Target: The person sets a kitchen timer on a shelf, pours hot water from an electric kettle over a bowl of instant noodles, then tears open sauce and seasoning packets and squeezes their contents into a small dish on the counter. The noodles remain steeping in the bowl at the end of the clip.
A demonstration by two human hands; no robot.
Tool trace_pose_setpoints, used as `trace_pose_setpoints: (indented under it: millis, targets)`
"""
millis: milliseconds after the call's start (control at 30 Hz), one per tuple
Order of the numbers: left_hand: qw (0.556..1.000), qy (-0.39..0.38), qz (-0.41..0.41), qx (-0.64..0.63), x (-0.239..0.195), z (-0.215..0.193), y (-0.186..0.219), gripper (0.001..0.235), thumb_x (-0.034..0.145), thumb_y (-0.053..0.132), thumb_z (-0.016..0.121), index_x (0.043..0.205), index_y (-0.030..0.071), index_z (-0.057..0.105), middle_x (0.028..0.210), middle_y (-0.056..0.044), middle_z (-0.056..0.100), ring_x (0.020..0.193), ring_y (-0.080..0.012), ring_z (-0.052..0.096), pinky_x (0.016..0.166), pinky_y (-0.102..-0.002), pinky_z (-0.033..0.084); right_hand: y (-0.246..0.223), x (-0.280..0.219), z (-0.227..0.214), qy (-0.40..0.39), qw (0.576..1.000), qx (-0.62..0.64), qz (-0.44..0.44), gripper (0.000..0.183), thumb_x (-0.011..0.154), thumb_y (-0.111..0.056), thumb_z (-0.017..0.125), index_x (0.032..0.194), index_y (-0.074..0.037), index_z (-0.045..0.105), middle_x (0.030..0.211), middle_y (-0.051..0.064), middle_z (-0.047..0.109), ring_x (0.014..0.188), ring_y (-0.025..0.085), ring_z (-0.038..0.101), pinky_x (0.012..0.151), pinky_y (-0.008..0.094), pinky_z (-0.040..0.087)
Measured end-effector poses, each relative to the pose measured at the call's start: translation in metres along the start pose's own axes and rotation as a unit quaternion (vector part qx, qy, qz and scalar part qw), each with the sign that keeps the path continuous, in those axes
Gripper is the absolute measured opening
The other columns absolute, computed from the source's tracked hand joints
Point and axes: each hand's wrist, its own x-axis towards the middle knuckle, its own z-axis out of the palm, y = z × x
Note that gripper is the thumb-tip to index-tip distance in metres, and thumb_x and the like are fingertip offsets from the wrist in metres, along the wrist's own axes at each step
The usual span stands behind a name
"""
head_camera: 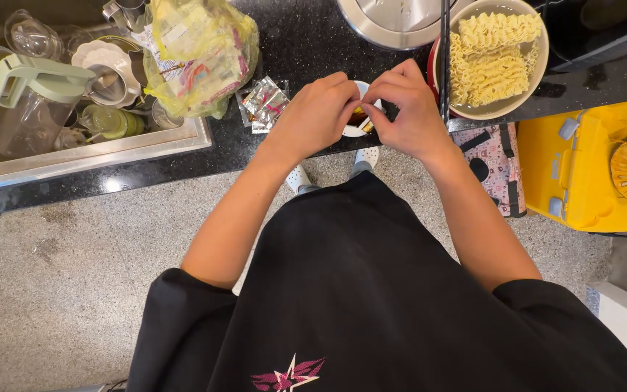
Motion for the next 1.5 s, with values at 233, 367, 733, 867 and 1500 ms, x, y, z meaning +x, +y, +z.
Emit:
trace_pose_setpoints:
  millis: [233,367,733,867,1500]
  targets:
    - [0.999,-0.034,0.025,-0.028,0.012,0.007,-0.014,0.007,0.091,0.004,0.071,0.088,-0.002,0.067,0.086,-0.016,0.065,0.083,-0.0383,0.066,0.071,-0.045,0.052,0.01,-0.001,-0.003,-0.019,0.999,0.024,0.016,0.011,0.088,-0.002,0.081,0.095,-0.005,0.073,0.097,0.003,0.071,0.101,0.026,0.056,0.09,0.036,0.049]
    - [0.999,-0.033,0.013,-0.039,0.015,0.006,-0.016,0.011,0.084,0.005,0.072,0.083,-0.002,0.064,0.082,-0.016,0.066,0.079,-0.0373,0.068,0.069,-0.044,0.053,0.013,0.003,-0.001,-0.031,0.999,0.036,0.018,0.012,0.087,-0.001,0.082,0.095,-0.006,0.074,0.098,0.002,0.072,0.101,0.025,0.056,0.091,0.036,0.048]
    - [0.997,-0.032,-0.032,-0.062,0.02,0.008,-0.024,0.016,0.076,0.007,0.074,0.072,-0.004,0.064,0.068,-0.019,0.066,0.066,-0.0351,0.068,0.061,-0.04,0.053,0.035,0.001,0.021,-0.01,0.997,0.072,-0.004,0.017,0.079,0.005,0.081,0.092,-0.004,0.076,0.096,0.004,0.073,0.099,0.024,0.06,0.085,0.034,0.05]
    - [0.995,-0.003,-0.049,-0.087,0.019,0.011,-0.027,0.014,0.076,0.007,0.074,0.072,-0.005,0.066,0.064,-0.016,0.067,0.063,-0.0265,0.07,0.058,-0.035,0.054,0.032,-0.003,0.028,0.046,0.997,0.059,-0.021,0.016,0.079,0.007,0.08,0.09,-0.002,0.074,0.094,0.007,0.071,0.094,0.025,0.063,0.079,0.034,0.052]
    - [0.921,-0.037,-0.202,-0.332,0.011,0.016,-0.044,0.014,0.091,0.01,0.072,0.088,-0.003,0.074,0.075,-0.002,0.073,0.067,-0.0044,0.065,0.06,-0.023,0.054,0.006,-0.004,0.025,0.092,0.995,0.022,-0.037,0.018,0.083,0.009,0.077,0.095,0.001,0.067,0.097,0.01,0.069,0.097,0.03,0.058,0.085,0.039,0.049]
